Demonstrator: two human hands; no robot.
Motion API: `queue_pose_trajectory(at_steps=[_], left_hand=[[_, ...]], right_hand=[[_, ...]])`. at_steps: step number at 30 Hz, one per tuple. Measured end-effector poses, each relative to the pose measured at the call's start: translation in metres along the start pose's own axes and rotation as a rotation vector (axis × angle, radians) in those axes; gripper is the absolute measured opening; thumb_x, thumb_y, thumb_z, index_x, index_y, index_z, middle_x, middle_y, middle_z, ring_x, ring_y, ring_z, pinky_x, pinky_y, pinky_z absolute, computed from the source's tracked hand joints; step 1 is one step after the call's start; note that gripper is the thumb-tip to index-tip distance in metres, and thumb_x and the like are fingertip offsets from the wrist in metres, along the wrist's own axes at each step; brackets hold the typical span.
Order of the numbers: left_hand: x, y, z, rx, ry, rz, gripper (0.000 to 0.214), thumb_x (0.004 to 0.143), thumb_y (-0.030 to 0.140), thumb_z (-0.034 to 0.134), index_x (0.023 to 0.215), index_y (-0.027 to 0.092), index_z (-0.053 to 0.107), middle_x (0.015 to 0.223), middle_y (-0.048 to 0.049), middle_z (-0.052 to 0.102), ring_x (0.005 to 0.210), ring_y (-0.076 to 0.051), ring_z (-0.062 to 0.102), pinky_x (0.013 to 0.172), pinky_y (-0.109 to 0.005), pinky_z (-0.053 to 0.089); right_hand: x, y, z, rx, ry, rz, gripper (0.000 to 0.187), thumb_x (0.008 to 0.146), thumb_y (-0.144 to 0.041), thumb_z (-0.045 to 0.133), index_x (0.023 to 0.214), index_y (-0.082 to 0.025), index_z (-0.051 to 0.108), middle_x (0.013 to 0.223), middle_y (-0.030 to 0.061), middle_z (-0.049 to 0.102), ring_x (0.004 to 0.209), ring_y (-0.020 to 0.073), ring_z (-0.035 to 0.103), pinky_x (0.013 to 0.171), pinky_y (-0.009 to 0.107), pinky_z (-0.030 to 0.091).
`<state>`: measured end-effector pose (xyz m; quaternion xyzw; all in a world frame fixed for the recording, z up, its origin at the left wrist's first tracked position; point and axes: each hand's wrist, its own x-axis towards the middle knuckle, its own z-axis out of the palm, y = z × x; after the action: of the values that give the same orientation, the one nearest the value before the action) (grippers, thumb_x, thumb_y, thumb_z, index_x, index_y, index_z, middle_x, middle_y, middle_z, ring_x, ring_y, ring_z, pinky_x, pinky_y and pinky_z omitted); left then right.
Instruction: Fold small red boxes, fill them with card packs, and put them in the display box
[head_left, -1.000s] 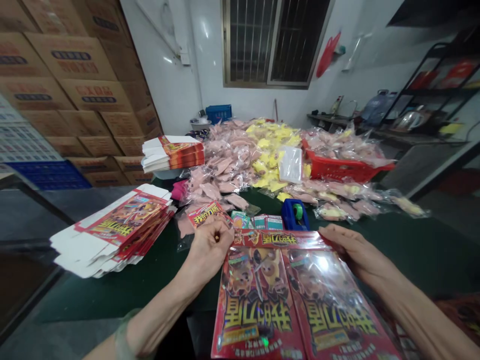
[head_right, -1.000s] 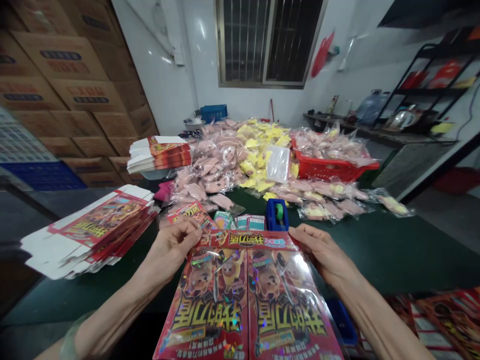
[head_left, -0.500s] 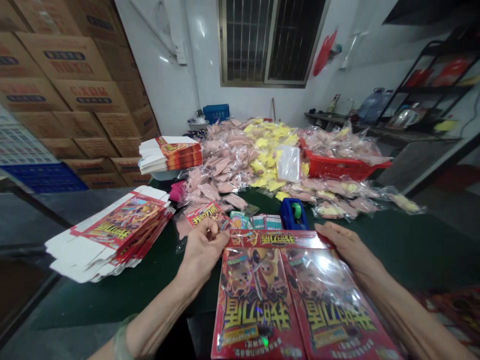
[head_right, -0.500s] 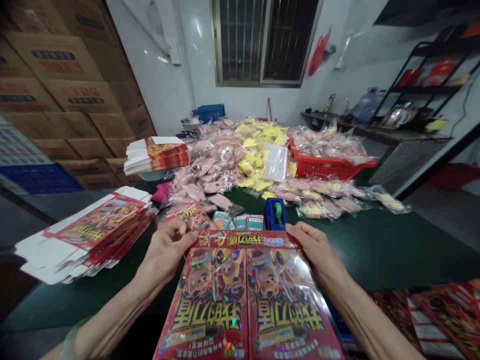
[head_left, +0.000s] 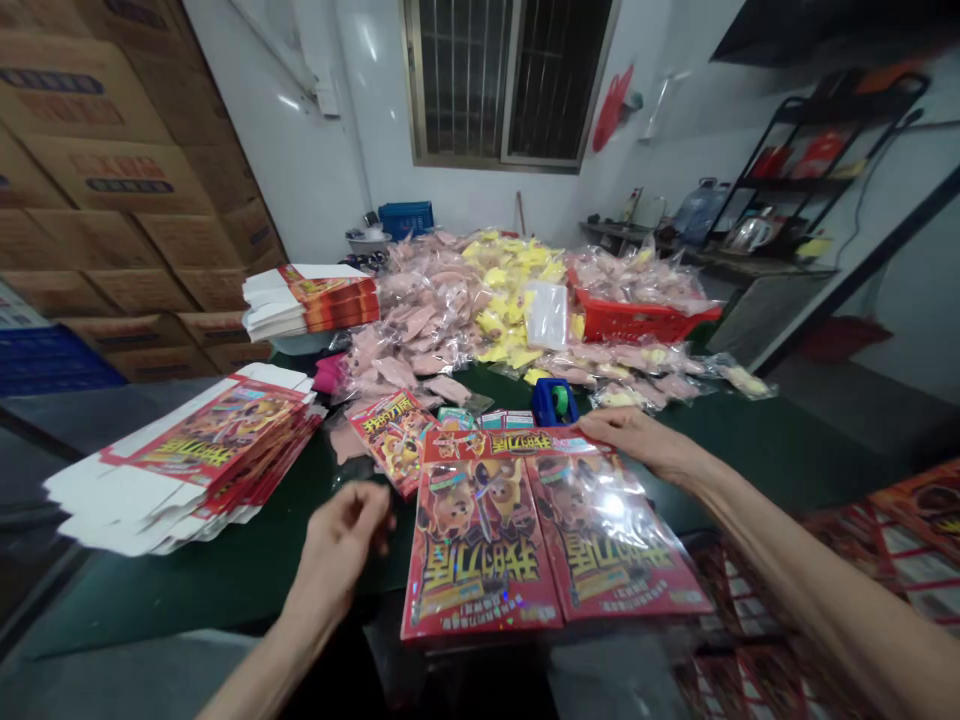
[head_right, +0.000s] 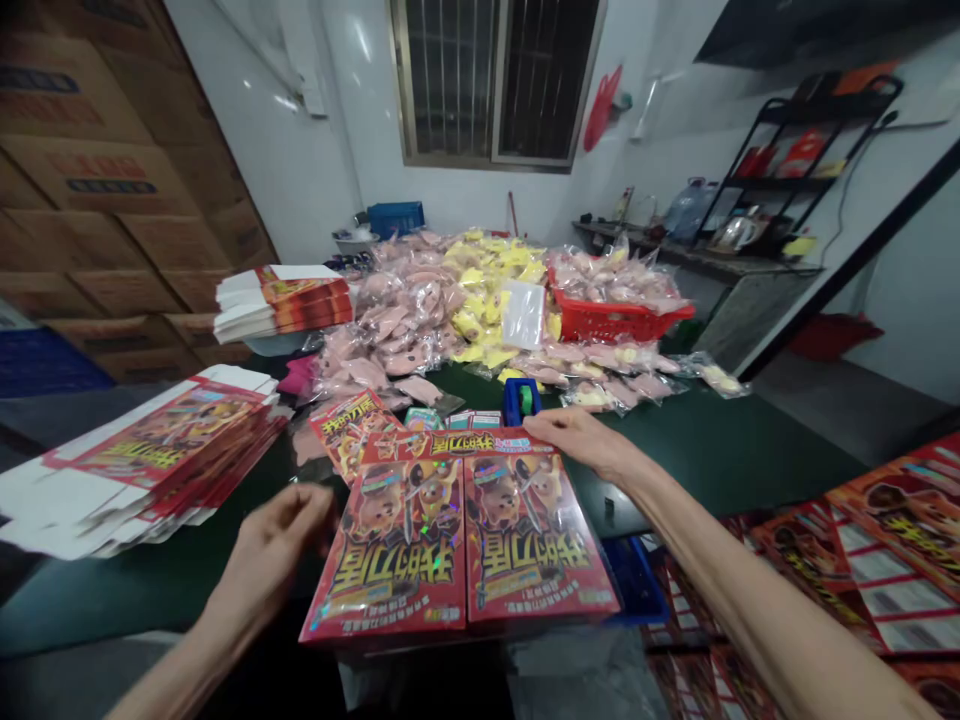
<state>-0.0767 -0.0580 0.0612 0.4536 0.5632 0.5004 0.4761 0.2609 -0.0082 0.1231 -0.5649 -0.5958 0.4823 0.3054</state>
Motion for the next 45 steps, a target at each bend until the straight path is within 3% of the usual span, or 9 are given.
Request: queue_pose_trajectory(at_steps=[5,10,19,26,31,35,39,42,45], left_hand=[[-0.081,-0.089,-0.011,-0.104,-0.400,-0.597,0.022,0.059,0.028,0.072,0.074,0.014,0.066,0.069,-0.0061,0.069,0.055,-0.015,0.059,0.046,-0.022,0.038],[-0.093,-0.102,0.026,-0.575,-0.511,-0.588,0.037,0.049,0.006,0.071,0.084,0.018,0.069,0.100,-0.0079,0.069,0.107,-0.027,0.056,0.077,-0.032,0.044],[-0.105,-0.023,-0.008,-0.500,-0.294,-0.285,0.024,0.065,0.040,0.074,0.070,0.017,0.070,0.072,-0.0075,0.071,0.072,-0.023,0.066,0.069,-0.035,0.052],[-0.051,0.078,-0.067,-0.131,-0.091,-0.171,0.030,0.054,0.038,0.080,0.065,0.014,0.067,0.050,-0.0012,0.065,0.042,-0.016,0.059,0.044,-0.027,0.048],[-0.006,0.135,-0.063,0.275,-0.498,0.027,0.037,0.058,0.032,0.077,0.086,0.010,0.069,0.071,-0.0031,0.071,0.063,-0.020,0.066,0.057,-0.030,0.052],[0.034,0.140,-0.040,0.470,-0.790,0.108,0.030,0.065,0.035,0.071,0.087,0.013,0.071,0.078,-0.0037,0.071,0.066,-0.017,0.063,0.060,-0.026,0.050],[0.059,0.124,-0.025,0.453,-0.889,0.089,0.022,0.056,0.033,0.076,0.069,0.016,0.069,0.066,-0.0037,0.065,0.055,-0.014,0.054,0.052,-0.022,0.043],[0.059,0.115,-0.019,0.477,-0.882,0.217,0.021,0.055,0.029,0.076,0.057,0.018,0.059,0.053,0.0033,0.050,0.048,-0.009,0.041,0.045,-0.019,0.033],[0.052,0.116,-0.013,0.423,-0.838,0.284,0.029,0.055,0.028,0.076,0.051,0.019,0.049,0.049,0.0059,0.041,0.046,-0.008,0.034,0.043,-0.019,0.028]], right_hand=[[0.012,0.003,-0.007,-0.021,-0.160,-0.043,0.040,0.072,-0.054,0.065,0.096,-0.021,0.069,0.095,0.0037,0.070,0.084,0.0175,0.063,0.073,0.027,0.046],[0.001,0.005,0.005,0.096,-0.223,0.091,0.040,0.073,-0.057,0.062,0.090,-0.021,0.072,0.090,0.0056,0.073,0.077,0.0203,0.066,0.073,0.032,0.050],[-0.068,0.011,0.044,0.260,-0.063,-0.075,0.042,0.072,-0.047,0.068,0.104,-0.019,0.067,0.096,0.0036,0.071,0.083,0.0182,0.065,0.074,0.028,0.049],[-0.106,0.023,0.168,0.695,-0.181,-0.274,0.045,0.066,-0.031,0.076,0.105,-0.023,0.055,0.102,0.0014,0.066,0.093,0.0180,0.063,0.082,0.030,0.048],[-0.096,0.035,0.261,0.860,-0.005,-0.275,0.059,0.055,-0.039,0.082,0.107,-0.026,0.055,0.101,0.0023,0.065,0.097,0.0229,0.061,0.088,0.037,0.047],[-0.078,0.058,0.297,0.757,0.036,-0.157,0.042,0.060,-0.051,0.073,0.089,-0.024,0.060,0.067,-0.0004,0.060,0.057,0.0164,0.057,0.053,0.029,0.047],[-0.086,0.089,0.276,0.597,-0.121,-0.025,0.047,0.047,-0.047,0.079,0.088,-0.031,0.063,0.064,-0.0035,0.059,0.057,0.0170,0.057,0.052,0.028,0.045],[-0.107,0.100,0.228,0.473,-0.046,0.148,0.048,0.051,-0.049,0.077,0.094,-0.034,0.064,0.082,-0.0021,0.066,0.079,0.0223,0.062,0.069,0.032,0.049],[-0.120,0.088,0.166,0.303,0.002,0.201,0.040,0.062,-0.059,0.067,0.081,-0.024,0.067,0.068,0.0006,0.062,0.063,0.0189,0.059,0.058,0.030,0.047]])
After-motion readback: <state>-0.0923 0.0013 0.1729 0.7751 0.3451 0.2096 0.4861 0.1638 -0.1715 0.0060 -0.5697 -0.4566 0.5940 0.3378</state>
